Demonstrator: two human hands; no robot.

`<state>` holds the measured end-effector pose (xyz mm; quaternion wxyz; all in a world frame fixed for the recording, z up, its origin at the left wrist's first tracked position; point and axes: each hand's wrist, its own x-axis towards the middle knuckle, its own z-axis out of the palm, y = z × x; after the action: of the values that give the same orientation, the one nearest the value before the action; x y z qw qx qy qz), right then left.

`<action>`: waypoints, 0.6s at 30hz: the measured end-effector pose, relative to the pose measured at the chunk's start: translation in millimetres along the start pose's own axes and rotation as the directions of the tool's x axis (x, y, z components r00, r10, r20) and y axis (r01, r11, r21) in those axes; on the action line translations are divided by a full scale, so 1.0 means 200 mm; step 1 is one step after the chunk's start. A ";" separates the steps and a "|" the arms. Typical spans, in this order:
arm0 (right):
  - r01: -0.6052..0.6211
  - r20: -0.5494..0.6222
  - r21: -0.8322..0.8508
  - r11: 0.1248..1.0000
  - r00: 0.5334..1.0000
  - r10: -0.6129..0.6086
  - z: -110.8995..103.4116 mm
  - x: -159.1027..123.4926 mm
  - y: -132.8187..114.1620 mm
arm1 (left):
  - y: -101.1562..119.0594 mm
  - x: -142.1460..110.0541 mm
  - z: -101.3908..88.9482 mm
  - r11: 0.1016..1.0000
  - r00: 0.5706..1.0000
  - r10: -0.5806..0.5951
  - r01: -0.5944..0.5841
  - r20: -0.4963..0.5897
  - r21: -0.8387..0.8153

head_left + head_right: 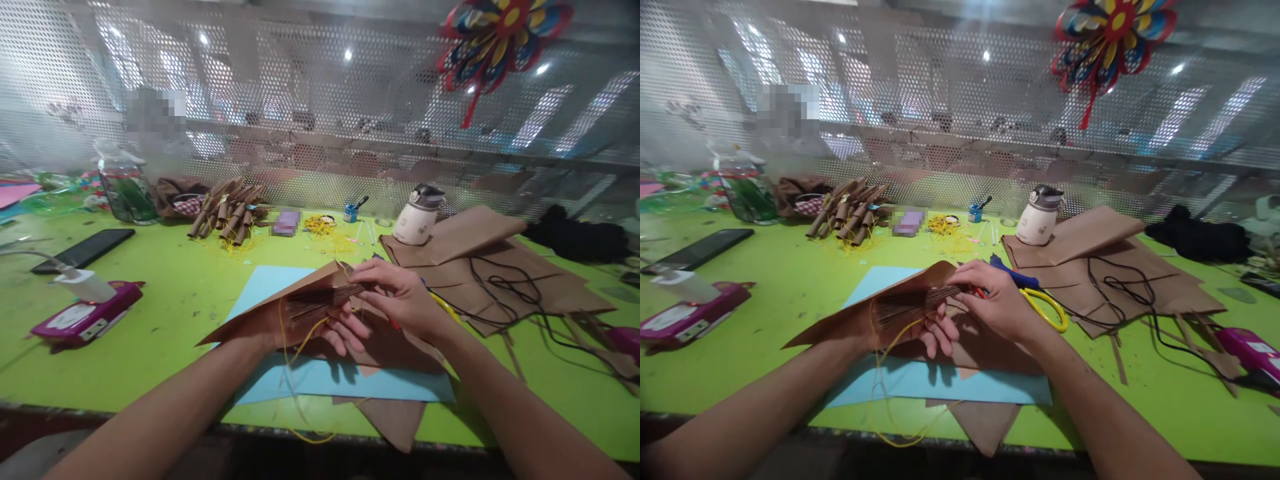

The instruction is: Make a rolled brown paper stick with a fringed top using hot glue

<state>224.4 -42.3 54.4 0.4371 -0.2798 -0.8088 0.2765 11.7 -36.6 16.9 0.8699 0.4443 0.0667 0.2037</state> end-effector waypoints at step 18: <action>-0.272 0.038 0.523 0.808 0.954 0.297 -0.03 -0.04 -0.03 | 0.06 -0.02 0.01 0.952 0.829 0.300 -0.228 -0.472 0.204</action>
<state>232.1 -50.6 56.5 0.4685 -0.2749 -0.6416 0.5415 4.6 -34.1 28.3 0.7532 0.4411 0.2404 0.4245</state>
